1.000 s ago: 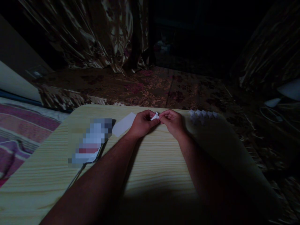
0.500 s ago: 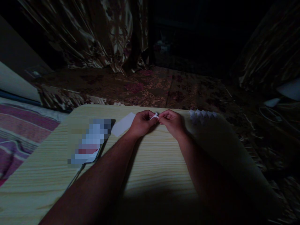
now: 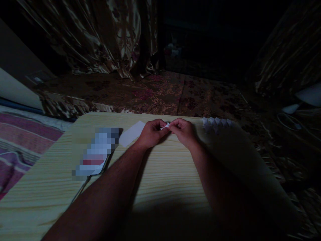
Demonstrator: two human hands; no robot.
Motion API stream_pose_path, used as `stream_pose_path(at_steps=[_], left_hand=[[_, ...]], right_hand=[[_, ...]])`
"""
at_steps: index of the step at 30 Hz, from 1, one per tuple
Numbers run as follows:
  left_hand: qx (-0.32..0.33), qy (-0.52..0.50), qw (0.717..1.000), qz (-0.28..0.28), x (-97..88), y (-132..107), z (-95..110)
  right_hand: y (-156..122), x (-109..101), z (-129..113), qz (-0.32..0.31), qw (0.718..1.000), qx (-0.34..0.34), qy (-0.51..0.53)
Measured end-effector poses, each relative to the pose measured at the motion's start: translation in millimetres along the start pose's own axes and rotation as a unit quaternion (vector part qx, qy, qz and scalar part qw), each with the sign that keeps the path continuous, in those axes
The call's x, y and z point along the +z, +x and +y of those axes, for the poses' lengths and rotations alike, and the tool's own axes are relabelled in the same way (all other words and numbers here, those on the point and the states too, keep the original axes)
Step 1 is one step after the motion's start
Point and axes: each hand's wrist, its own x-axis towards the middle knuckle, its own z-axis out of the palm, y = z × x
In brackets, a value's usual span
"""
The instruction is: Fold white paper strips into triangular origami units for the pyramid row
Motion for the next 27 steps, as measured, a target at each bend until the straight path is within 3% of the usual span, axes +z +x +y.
stream_pose_path(at_steps=[27], left_hand=[[-0.005, 0.008, 1.0, -0.016, 0.4, -1.2, -0.3]], right_hand=[[-0.8, 0.9, 1.4, -0.016, 1.0, -0.01, -0.014]])
